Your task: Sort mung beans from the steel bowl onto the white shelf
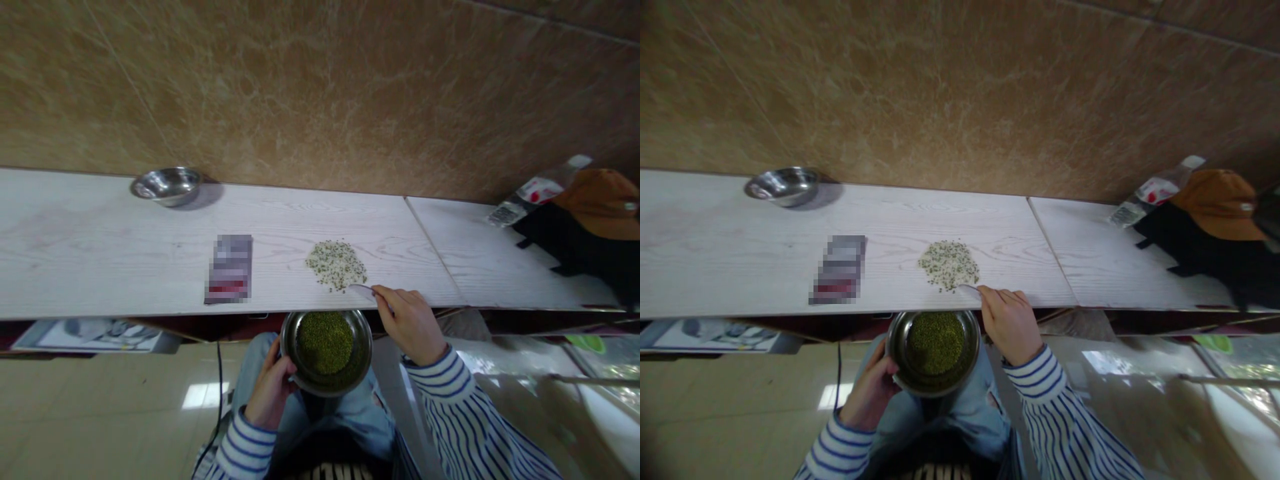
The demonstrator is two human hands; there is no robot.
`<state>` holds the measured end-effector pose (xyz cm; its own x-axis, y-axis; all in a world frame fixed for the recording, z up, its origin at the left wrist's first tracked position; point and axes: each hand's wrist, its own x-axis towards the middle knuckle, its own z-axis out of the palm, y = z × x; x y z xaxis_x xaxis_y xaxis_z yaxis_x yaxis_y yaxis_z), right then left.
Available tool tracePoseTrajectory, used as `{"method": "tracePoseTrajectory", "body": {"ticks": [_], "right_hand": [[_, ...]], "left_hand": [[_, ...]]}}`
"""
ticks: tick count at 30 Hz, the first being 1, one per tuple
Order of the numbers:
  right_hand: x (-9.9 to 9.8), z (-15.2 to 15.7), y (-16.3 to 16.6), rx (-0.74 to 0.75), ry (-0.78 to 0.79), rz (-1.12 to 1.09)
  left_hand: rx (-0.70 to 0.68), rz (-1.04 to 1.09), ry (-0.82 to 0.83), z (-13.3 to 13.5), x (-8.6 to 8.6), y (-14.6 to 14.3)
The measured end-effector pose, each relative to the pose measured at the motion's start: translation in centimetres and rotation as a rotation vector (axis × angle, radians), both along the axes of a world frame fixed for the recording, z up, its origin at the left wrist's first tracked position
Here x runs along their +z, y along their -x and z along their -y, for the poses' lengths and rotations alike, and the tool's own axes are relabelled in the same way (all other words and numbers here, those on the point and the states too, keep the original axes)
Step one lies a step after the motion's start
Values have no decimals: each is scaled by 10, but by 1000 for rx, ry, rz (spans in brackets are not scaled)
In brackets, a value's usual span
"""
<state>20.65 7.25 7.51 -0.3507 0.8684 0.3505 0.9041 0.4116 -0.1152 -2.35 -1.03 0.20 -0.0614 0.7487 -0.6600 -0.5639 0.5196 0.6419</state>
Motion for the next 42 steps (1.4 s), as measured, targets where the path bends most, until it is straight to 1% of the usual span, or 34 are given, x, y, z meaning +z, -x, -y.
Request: {"method": "tracePoseTrajectory", "body": {"ticks": [3, 6, 13, 20, 29, 42], "right_hand": [[0, -1, 0, 11, 4, -13], [-1, -2, 2, 22, 16, -5], [-1, -3, 4, -10, 9, 2], [0, -1, 7, 35, 40, -17], [-2, -1, 8, 31, 46, -26], [-1, -1, 10, 34, 44, -14]], "left_hand": [[-5, 0, -16, 0, 1, 0], [2, -2, 10, 0, 0, 0], [4, -12, -17, 0, 1, 1], [15, -8, -24, 2, -2, 3], [-4, 4, -37, 2, -2, 2], [-1, -18, 10, 0, -1, 1]]}}
